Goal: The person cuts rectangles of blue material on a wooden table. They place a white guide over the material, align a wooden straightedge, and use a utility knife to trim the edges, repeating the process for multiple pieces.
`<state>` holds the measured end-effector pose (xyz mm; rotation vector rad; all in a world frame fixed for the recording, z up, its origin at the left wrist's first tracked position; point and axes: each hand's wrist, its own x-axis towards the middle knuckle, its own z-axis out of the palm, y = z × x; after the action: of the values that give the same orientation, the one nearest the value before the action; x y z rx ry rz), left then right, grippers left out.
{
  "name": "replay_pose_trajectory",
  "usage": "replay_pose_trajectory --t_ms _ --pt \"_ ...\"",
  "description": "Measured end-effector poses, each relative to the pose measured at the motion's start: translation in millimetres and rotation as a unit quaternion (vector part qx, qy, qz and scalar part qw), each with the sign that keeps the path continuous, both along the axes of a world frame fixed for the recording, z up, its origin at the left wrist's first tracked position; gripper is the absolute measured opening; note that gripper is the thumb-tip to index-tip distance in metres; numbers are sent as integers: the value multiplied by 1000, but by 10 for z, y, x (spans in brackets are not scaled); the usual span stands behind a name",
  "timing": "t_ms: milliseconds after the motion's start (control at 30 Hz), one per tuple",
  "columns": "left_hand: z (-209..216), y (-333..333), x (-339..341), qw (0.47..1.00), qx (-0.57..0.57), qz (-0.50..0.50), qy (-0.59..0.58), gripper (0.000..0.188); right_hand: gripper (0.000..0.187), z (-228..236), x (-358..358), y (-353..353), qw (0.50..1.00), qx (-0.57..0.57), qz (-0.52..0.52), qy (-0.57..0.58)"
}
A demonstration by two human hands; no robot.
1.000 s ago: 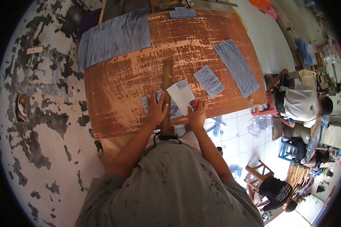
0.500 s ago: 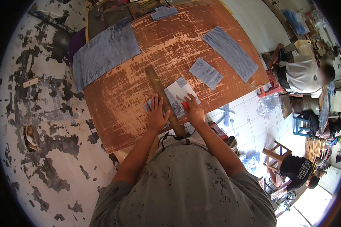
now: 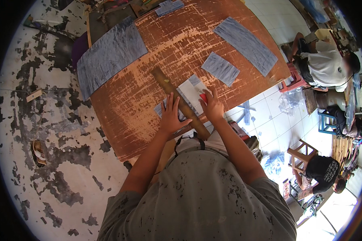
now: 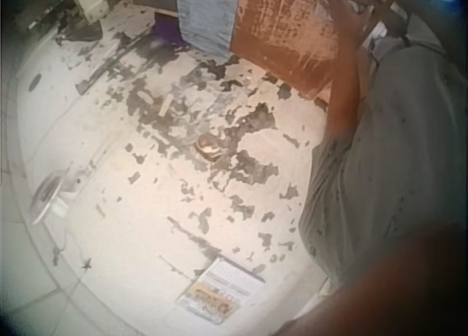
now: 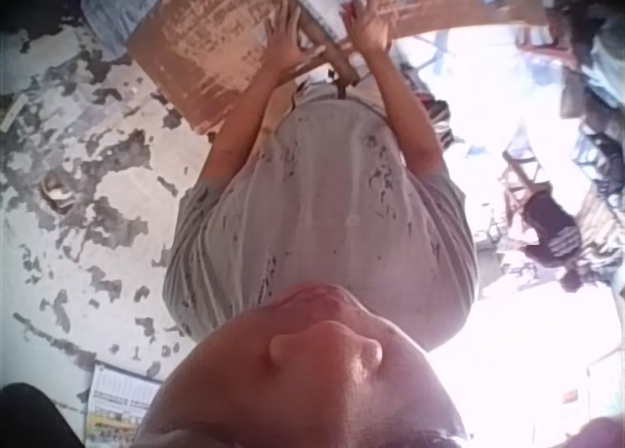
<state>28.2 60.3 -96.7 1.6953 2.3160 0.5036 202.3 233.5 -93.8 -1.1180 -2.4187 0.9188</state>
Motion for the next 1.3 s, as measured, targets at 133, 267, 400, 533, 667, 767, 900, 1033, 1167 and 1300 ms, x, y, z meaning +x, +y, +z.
replay_pose_trajectory --t_ms 133,267,400,533,667,767,900,1033,1167,1300 --pt "-20 4 23 1000 6 0 1 125 49 -69 -134 187 999 9 -46 -15" --pt "-3 15 31 1000 3 -4 -4 124 51 -89 -159 335 999 6 -14 -47" --pt "16 32 14 1000 18 -19 11 124 51 -58 -164 340 999 15 -6 -44" --pt "109 211 -26 996 14 -83 -6 119 49 -38 -134 329 999 16 -12 -45" --pt "-6 260 -109 995 -39 -82 51 115 46 31 -185 311 999 -4 -9 -50" --pt "-38 282 -114 994 -40 -86 55 112 45 20 -172 342 999 -1 -11 -52" --pt "-39 270 -109 996 -27 -87 11 114 46 -12 -162 370 999 1 -6 -39" --pt "-55 257 -122 996 -24 -88 9 115 46 20 -168 371 999 -4 -3 -44" --pt "-74 259 -123 996 -5 -88 1 117 47 42 -179 359 999 -4 -4 -46" --pt "-72 264 -124 996 -5 -88 -7 116 46 48 -180 365 999 0 -6 -50"
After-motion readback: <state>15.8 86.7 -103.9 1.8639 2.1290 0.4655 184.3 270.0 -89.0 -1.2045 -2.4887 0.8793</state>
